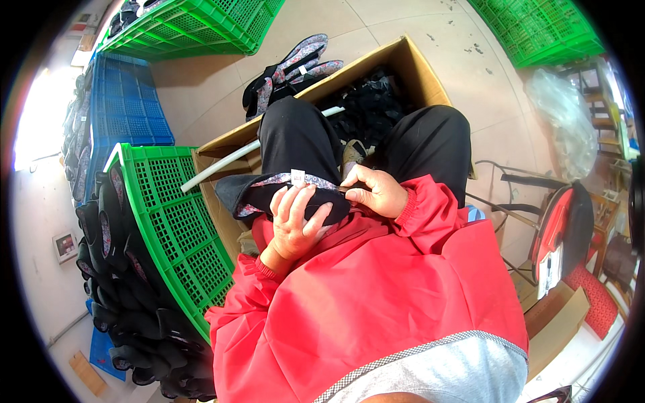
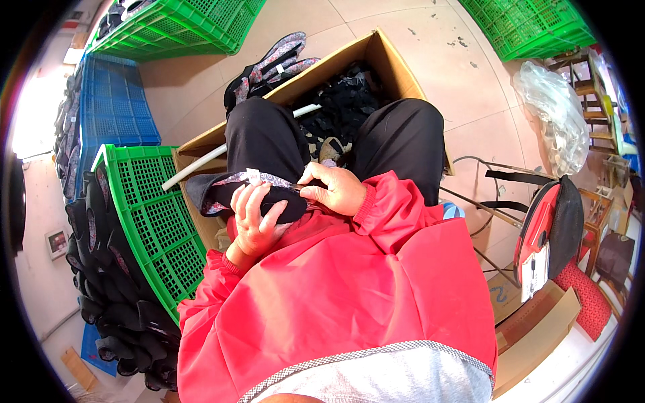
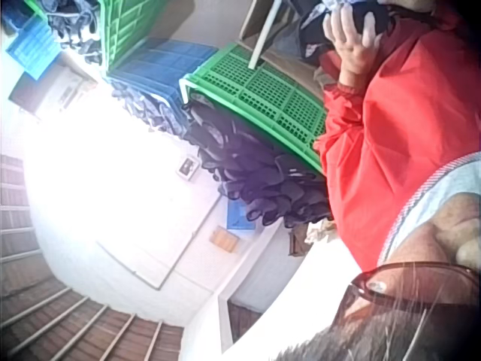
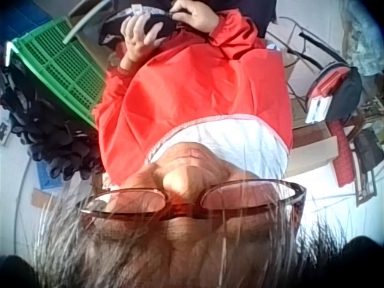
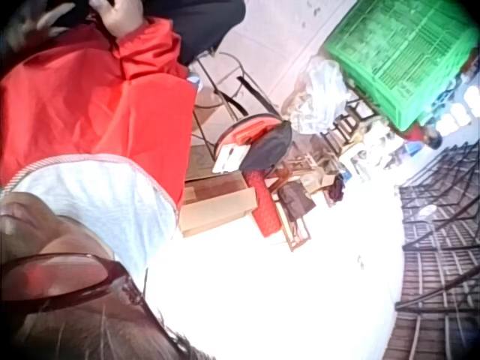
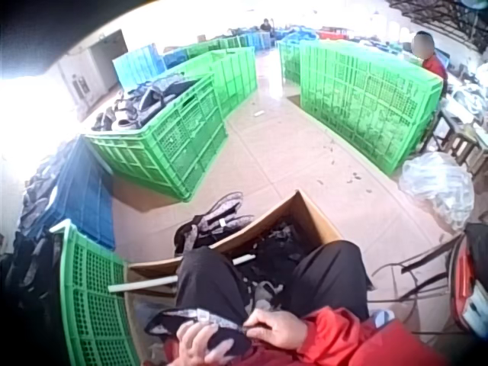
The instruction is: The person sits cross-legged and sews the upper fabric to the sole of black slippers using a needle and thread. They repeatedly pull the thread, tie knots, and place finished slippers into a green crate.
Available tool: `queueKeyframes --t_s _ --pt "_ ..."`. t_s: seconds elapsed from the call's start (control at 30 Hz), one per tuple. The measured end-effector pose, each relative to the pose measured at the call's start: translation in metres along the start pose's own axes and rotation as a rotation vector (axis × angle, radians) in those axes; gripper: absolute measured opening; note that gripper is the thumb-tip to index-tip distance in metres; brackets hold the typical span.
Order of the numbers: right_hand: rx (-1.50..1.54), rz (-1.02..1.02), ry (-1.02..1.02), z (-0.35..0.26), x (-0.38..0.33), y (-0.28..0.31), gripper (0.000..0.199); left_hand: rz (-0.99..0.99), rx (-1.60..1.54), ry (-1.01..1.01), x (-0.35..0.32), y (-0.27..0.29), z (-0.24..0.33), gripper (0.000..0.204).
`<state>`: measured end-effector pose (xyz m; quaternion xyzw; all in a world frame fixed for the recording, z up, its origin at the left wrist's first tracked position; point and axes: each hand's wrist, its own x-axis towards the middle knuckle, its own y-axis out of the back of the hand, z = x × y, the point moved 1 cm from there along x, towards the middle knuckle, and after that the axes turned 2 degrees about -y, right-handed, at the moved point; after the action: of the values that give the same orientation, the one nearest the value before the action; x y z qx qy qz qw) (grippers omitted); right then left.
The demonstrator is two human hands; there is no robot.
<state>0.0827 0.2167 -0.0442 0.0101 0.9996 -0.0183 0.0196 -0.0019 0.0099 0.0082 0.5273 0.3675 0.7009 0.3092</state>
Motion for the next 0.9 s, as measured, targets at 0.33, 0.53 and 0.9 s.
queueKeyframes --t_s 0.33,0.53,0.9 --pt "0.031 -0.051 -0.044 0.0047 0.0004 0.0029 0.025 0.005 -0.001 0.002 -0.0016 -0.0015 0.0004 0.047" --pt "0.039 -0.042 -0.02 0.0049 0.0002 0.0027 0.025 -0.003 -0.004 0.005 -0.0017 -0.0015 0.0007 0.048" --pt "-0.024 0.02 0.052 -0.0004 0.0011 0.0045 0.027 0.012 -0.013 0.004 0.0008 -0.0014 0.0009 0.049"
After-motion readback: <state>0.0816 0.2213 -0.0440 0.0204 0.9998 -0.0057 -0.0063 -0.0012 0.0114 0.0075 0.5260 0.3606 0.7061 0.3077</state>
